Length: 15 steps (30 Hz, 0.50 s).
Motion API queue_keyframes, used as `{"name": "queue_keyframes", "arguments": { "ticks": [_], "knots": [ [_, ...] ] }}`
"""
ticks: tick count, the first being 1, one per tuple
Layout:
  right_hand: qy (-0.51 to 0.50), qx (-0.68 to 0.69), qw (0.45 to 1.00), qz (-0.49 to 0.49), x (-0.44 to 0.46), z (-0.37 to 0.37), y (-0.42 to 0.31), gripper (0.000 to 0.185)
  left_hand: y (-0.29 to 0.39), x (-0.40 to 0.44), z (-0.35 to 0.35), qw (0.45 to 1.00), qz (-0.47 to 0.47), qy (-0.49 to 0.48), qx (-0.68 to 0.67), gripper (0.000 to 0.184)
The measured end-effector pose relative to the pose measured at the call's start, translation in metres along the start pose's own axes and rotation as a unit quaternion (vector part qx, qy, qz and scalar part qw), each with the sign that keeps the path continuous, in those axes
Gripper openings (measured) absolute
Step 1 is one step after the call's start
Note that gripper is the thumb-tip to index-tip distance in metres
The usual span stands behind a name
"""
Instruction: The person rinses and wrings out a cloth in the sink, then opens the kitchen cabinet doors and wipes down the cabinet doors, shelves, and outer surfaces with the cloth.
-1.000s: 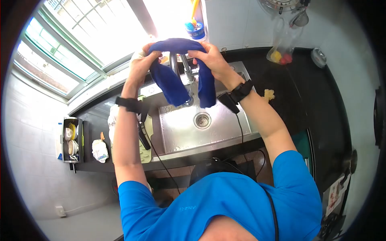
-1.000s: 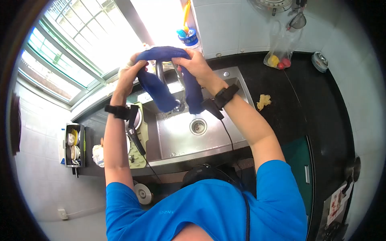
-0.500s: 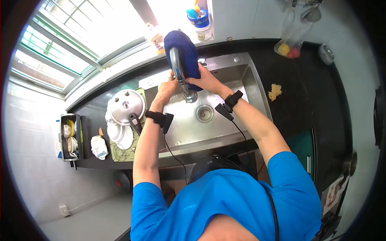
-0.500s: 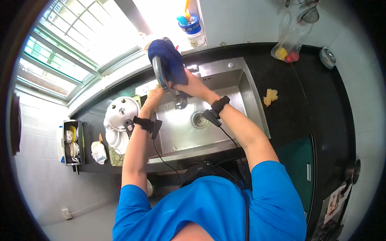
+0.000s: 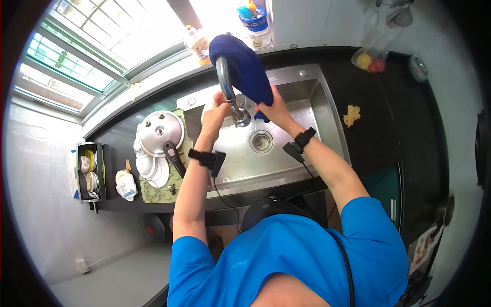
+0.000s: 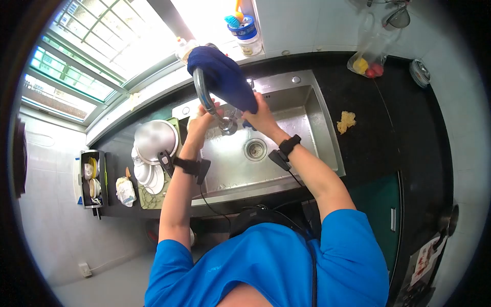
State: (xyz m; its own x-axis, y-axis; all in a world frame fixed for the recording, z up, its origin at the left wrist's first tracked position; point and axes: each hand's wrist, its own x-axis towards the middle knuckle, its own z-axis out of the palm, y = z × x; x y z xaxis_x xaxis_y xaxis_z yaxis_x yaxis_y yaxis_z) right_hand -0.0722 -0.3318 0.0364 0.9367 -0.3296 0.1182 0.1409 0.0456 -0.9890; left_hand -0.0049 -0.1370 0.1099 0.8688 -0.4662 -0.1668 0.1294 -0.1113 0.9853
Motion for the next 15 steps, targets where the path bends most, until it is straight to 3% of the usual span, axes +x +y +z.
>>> {"name": "queue_keyframes", "arguments": {
  "ticks": [2,4,6,8,9,10,11,12,13,14,15],
  "knots": [
    [0.031,-0.036,0.998,-0.042,-0.009,-0.014,-0.008,0.037,-0.011,-0.016,-0.01,0.989,0.1,0.105,-0.003,0.017],
    [-0.069,0.009,0.996,0.056,-0.024,-0.034,-0.035,0.033,0.004,-0.056,-0.008,0.974,0.16,0.15,0.055,0.011],
    [-0.123,0.052,0.987,0.092,-0.035,-0.046,-0.048,0.026,0.014,-0.094,-0.001,0.983,0.168,0.065,0.033,0.01],
    [-0.228,0.236,0.914,0.239,-0.055,-0.048,-0.071,0.023,0.007,-0.112,0.016,0.994,0.102,-0.042,0.018,0.017],
    [-0.253,0.301,0.879,0.271,-0.062,-0.045,-0.067,0.03,0.001,-0.114,0.03,0.994,0.098,-0.049,0.029,0.024],
    [-0.26,0.301,0.877,0.271,-0.07,-0.039,-0.069,0.03,-0.007,-0.112,0.037,0.993,0.096,-0.056,0.042,0.031],
    [-0.281,0.413,0.818,0.285,-0.077,-0.033,-0.071,0.032,-0.014,-0.106,0.037,0.993,0.099,-0.052,0.045,0.031],
    [-0.296,0.517,0.747,0.294,-0.083,-0.028,-0.074,0.034,-0.021,-0.095,0.038,0.978,0.023,-0.148,-0.148,0.038],
    [-0.299,0.538,0.721,0.318,-0.089,-0.021,-0.069,0.039,-0.021,-0.086,0.041,0.911,-0.055,-0.238,-0.333,0.045],
    [-0.327,0.585,0.671,0.317,-0.092,-0.013,-0.064,0.04,-0.02,-0.079,0.04,0.911,-0.054,-0.241,-0.331,0.045],
    [-0.32,0.601,0.662,0.312,-0.099,-0.005,-0.065,0.043,-0.018,-0.074,0.038,0.917,-0.074,-0.247,-0.304,0.049]
  ]
}}
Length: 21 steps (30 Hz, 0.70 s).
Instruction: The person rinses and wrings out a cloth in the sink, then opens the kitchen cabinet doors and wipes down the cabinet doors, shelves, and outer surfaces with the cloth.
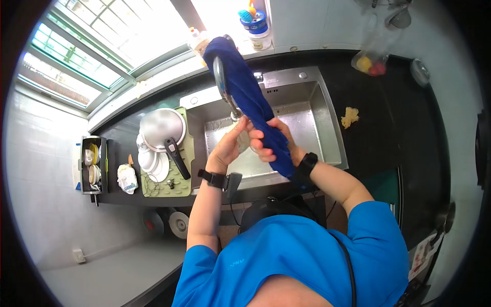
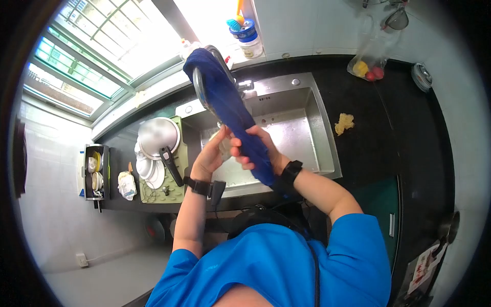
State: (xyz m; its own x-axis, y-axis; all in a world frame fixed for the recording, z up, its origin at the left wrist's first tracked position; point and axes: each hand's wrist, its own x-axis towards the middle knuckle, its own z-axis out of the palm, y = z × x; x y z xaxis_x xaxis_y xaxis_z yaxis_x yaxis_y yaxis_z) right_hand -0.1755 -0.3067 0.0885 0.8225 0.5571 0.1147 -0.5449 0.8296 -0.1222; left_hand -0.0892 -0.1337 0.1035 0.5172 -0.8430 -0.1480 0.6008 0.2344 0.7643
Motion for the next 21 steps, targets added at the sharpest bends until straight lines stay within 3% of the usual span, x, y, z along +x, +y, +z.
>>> {"name": "queue_keyframes", "arguments": {
  "ticks": [3,5,7,9,11,13,14,15,16,19,20,21],
  "knots": [
    [-0.046,0.019,0.999,-0.004,-0.002,-0.015,0.012,0.06,0.024,0.005,0.025,0.997,-0.023,-0.055,0.041,0.051],
    [-0.072,-0.128,0.989,0.029,-0.011,-0.015,0.014,0.074,0.025,0.01,0.025,0.99,0.021,0.007,0.14,0.041],
    [-0.049,-0.149,0.986,0.064,-0.022,-0.013,0.007,0.081,0.028,0.015,0.033,0.989,0.024,0.041,0.143,0.033],
    [0.233,-0.182,0.955,-0.001,-0.034,-0.009,0.0,0.081,0.023,0.023,0.036,0.938,0.091,0.146,0.302,0.033],
    [0.286,-0.296,0.905,-0.108,-0.049,0.003,-0.004,0.072,0.009,0.03,0.043,0.914,0.131,0.2,0.327,0.033],
    [0.383,-0.489,0.724,-0.299,-0.044,0.014,0.017,0.07,-0.006,0.039,0.042,0.86,0.207,0.298,0.358,0.022],
    [0.385,-0.488,0.723,-0.302,-0.038,0.021,0.02,0.07,-0.011,0.043,0.045,0.858,0.224,0.312,0.34,0.024],
    [0.366,-0.671,0.521,-0.38,-0.031,0.03,0.021,0.074,-0.013,0.044,0.048,0.86,0.223,0.307,0.342,0.024],
    [0.322,-0.799,0.277,-0.424,-0.026,0.035,0.023,0.08,-0.013,0.043,0.05,0.859,0.192,0.324,0.348,0.025],
    [0.317,-0.824,0.253,-0.395,-0.014,0.021,0.013,0.076,-0.007,0.049,0.06,0.879,0.179,0.324,0.3,0.029],
    [0.349,-0.808,0.303,-0.365,-0.014,0.015,0.01,0.064,-0.005,0.046,0.059,0.897,0.166,0.298,0.28,0.028],
    [0.346,-0.81,0.304,-0.362,-0.014,0.017,0.011,0.064,0.0,0.04,0.061,0.913,0.153,0.275,0.259,0.027]
  ]
}}
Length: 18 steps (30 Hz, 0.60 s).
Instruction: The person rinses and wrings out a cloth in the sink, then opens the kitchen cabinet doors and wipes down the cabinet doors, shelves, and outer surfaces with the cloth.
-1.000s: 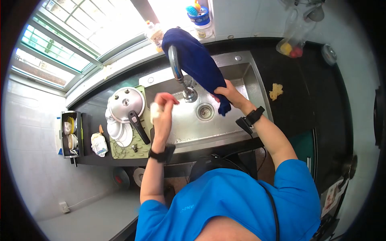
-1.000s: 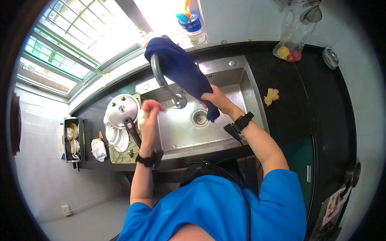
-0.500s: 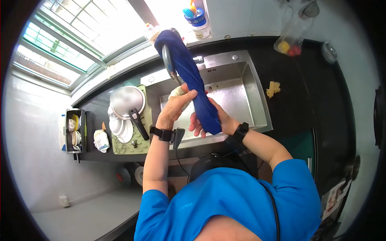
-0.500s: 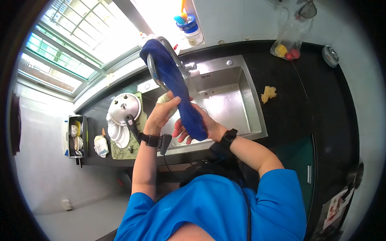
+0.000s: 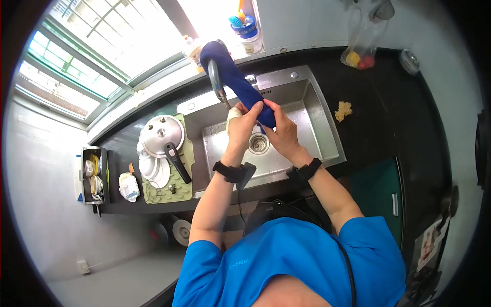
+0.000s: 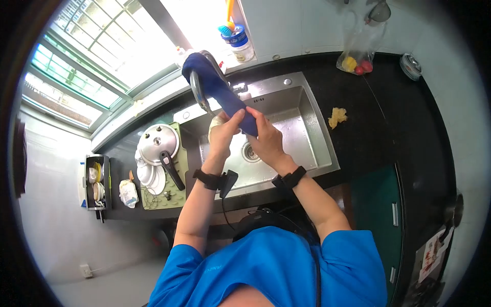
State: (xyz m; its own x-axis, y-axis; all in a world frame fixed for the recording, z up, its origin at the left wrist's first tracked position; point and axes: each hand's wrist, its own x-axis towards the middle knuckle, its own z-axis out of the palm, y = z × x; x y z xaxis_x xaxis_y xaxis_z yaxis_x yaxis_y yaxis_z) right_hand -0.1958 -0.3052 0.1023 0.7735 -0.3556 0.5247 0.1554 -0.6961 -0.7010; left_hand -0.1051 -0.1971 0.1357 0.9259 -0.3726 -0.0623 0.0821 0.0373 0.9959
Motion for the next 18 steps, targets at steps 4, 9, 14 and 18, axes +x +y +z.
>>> {"name": "queue_keyframes", "arguments": {
  "ticks": [4,9,14,18],
  "knots": [
    [-0.026,0.278,0.956,0.095,0.013,-0.012,0.016,0.033,0.023,-0.018,-0.02,0.996,0.003,-0.085,-0.009,0.031],
    [-0.283,0.707,0.512,0.398,0.03,-0.018,0.041,0.048,-0.038,0.008,-0.031,0.933,-0.154,-0.237,-0.222,0.063],
    [-0.362,0.761,0.354,0.405,0.034,-0.023,0.054,0.061,-0.005,-0.004,0.004,0.943,-0.048,-0.262,-0.201,0.064],
    [-0.508,0.669,0.413,0.35,0.045,-0.033,0.071,0.062,-0.003,-0.005,0.014,0.956,-0.115,-0.197,-0.184,0.058]
  ]
}}
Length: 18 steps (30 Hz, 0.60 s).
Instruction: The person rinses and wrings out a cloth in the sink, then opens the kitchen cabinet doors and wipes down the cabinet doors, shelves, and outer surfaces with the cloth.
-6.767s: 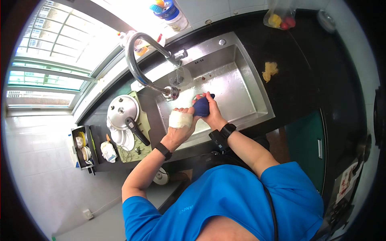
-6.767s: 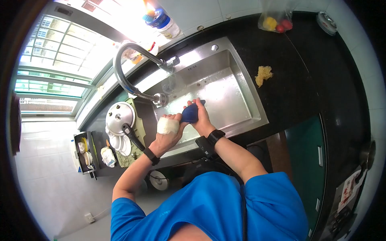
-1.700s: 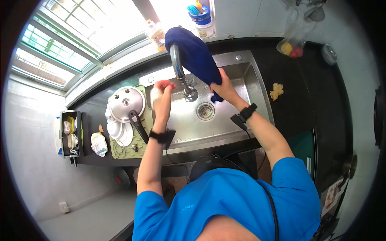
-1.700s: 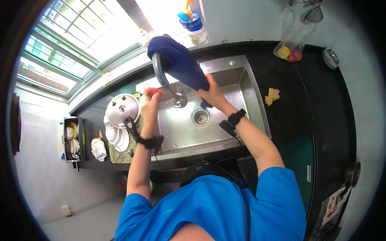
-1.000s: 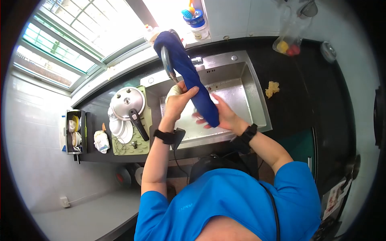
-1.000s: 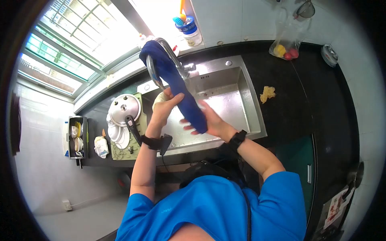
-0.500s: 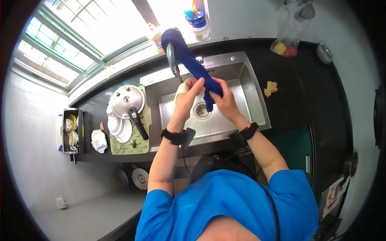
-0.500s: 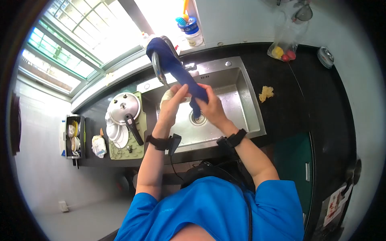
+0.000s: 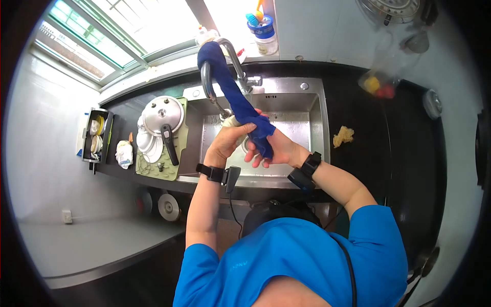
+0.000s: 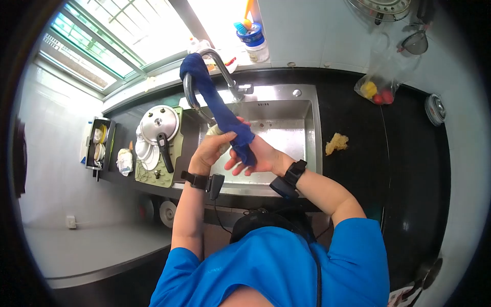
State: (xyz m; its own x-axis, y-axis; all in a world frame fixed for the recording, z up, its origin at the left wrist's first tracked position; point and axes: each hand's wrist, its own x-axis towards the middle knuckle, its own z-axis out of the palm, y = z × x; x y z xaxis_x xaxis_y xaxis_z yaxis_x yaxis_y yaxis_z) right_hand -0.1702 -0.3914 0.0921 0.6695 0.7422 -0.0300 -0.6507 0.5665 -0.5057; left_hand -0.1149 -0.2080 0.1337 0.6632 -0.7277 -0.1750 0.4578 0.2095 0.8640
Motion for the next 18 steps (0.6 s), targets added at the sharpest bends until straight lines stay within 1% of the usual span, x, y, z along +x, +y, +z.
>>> {"name": "queue_keyframes", "arguments": {
  "ticks": [2,3,4,5,6,7,8,9,10,11,12,13,14,15,16,18],
  "knots": [
    [0.106,-0.047,0.986,0.117,-0.013,-0.008,-0.01,0.061,-0.006,0.006,0.004,0.988,0.06,0.079,0.119,0.046],
    [0.14,-0.063,0.984,0.09,-0.019,-0.008,-0.015,0.066,-0.007,0.008,0.011,0.988,0.06,0.084,0.119,0.046],
    [0.137,-0.062,0.984,0.092,-0.023,-0.007,-0.018,0.066,-0.006,0.01,0.018,0.971,0.062,0.153,0.173,0.04],
    [0.18,-0.101,0.978,0.041,-0.027,-0.006,-0.023,0.069,-0.005,0.013,0.023,0.946,0.064,0.22,0.227,0.034],
    [0.221,-0.139,0.965,-0.011,-0.03,-0.002,-0.027,0.072,-0.009,0.016,0.021,0.946,0.063,0.223,0.228,0.034],
    [0.21,-0.172,0.962,-0.03,-0.034,-0.006,-0.028,0.07,-0.016,0.02,0.015,0.925,0.057,0.259,0.272,0.03],
    [0.209,-0.171,0.962,-0.03,-0.028,-0.015,-0.02,0.07,-0.022,0.023,0.012,0.902,0.051,0.293,0.314,0.026],
    [0.269,-0.337,0.889,-0.155,-0.015,-0.024,-0.004,0.071,-0.026,0.025,0.013,0.901,0.051,0.294,0.314,0.026],
    [0.314,-0.486,0.768,-0.274,-0.007,-0.009,0.001,0.077,-0.029,0.027,0.015,0.898,0.074,0.309,0.305,0.024],
    [0.317,-0.58,0.693,-0.288,-0.013,0.006,0.004,0.093,-0.03,0.029,0.017,0.893,0.097,0.324,0.296,0.023],
    [0.313,-0.579,0.694,-0.29,-0.01,0.011,0.003,0.093,-0.029,0.032,0.02,0.891,0.099,0.328,0.297,0.023],
    [0.325,-0.678,0.59,-0.292,-0.008,0.015,0.005,0.095,-0.03,0.035,0.024,0.885,0.082,0.355,0.29,0.026],
    [0.332,-0.762,0.474,-0.289,-0.007,0.017,0.007,0.097,-0.031,0.036,0.027,0.878,0.064,0.38,0.283,0.03],
    [0.338,-0.749,0.453,-0.345,-0.003,0.013,0.003,0.089,-0.028,0.037,0.034,0.861,0.035,0.406,0.305,0.036],
    [0.336,-0.749,0.454,-0.347,-0.001,0.01,0.001,0.089,-0.025,0.035,0.04,0.859,0.037,0.408,0.307,0.036],
    [0.373,-0.74,0.498,-0.257,0.001,0.003,-0.005,0.077,-0.014,0.028,0.058,0.893,0.106,0.332,0.284,0.034]
  ]
}}
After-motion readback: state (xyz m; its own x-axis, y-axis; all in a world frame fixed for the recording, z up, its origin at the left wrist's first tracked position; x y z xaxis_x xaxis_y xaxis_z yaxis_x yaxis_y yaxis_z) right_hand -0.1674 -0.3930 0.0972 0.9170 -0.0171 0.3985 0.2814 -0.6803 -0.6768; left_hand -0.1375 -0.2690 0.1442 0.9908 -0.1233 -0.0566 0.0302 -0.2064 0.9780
